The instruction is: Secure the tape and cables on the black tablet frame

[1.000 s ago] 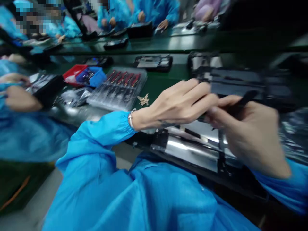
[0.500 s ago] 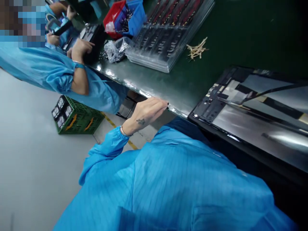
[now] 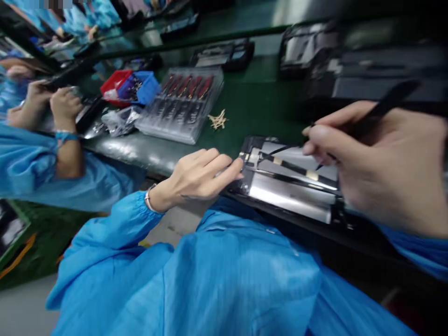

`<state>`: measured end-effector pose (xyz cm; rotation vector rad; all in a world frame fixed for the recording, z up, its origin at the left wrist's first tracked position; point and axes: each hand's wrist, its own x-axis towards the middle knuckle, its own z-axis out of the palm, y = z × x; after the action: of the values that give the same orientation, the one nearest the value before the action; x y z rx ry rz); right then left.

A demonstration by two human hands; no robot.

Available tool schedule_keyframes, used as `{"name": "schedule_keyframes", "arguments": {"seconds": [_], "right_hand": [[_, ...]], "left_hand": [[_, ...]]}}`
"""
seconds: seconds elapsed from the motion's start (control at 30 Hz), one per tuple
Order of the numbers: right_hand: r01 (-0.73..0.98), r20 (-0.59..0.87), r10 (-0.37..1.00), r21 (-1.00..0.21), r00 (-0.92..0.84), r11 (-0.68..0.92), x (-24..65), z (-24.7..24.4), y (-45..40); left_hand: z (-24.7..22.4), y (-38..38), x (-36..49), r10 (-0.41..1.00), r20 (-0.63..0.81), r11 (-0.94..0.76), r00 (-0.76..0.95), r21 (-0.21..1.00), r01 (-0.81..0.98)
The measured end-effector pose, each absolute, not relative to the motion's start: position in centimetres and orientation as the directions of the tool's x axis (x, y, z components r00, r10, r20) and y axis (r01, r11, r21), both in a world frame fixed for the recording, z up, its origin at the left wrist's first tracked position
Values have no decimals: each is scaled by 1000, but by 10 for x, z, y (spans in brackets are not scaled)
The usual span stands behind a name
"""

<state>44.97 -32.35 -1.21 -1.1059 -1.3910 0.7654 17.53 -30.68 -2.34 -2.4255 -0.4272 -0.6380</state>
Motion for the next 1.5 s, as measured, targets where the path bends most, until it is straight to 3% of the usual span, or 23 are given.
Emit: {"name": "schedule_keyframes", "arguments": {"seconds": [0.1, 0.23, 0.37, 0.47, 0.57, 0.63, 0.73, 0.87, 0.93, 1.13, 1.23, 1.33, 1.5], "right_hand": [[161, 400, 908, -911, 123, 379, 448, -10, -317], [105, 371, 918, -928, 141, 358, 451, -12, -313], [75, 378, 916, -925, 131, 371, 455, -14, -309], [172, 413, 906, -902, 87, 395, 458, -16, -302], [257, 442, 897, -869, 16, 424, 461, -17, -297], [266, 449, 893, -863, 10, 431, 462, -19, -295], [257, 453, 890, -868, 57, 425, 462, -22, -293], [251, 436, 894, -881, 102, 401, 464, -26, -292], [295, 449, 885, -868, 124, 399, 468, -25, -294], [577, 450, 893, -735, 19, 357, 506, -17, -307], [652, 330, 933, -677, -145, 340, 532, -21, -311], [679, 148, 956, -678, -252, 284, 549, -25, -311], [751, -61, 965, -641, -256, 159, 558, -26, -305]], "left_hand": [[5, -284, 229, 124, 574, -768, 809, -461, 445], [23, -270, 274, 373, 497, -801, 784, -253, 542], [20, -258, 275, 414, 542, -836, 731, -92, 541], [16, -247, 268, 497, 604, -860, 623, 245, 448], [16, -242, 268, 634, 556, -749, 537, 614, 249], [17, -243, 272, 691, 502, -660, 520, 731, 172], [15, -245, 277, 743, 467, -585, 480, 801, 127], [10, -243, 275, 776, 441, -548, 450, 825, 137], [7, -240, 269, 756, 448, -590, 478, 781, 202], [-11, -229, 248, 549, 387, -831, 741, 345, 435], [-23, -219, 243, 486, 375, -874, 790, 235, 426], [-29, -212, 245, 453, 360, -891, 816, 228, 393], [-32, -205, 256, 346, 359, -934, 867, 221, 281]]}}
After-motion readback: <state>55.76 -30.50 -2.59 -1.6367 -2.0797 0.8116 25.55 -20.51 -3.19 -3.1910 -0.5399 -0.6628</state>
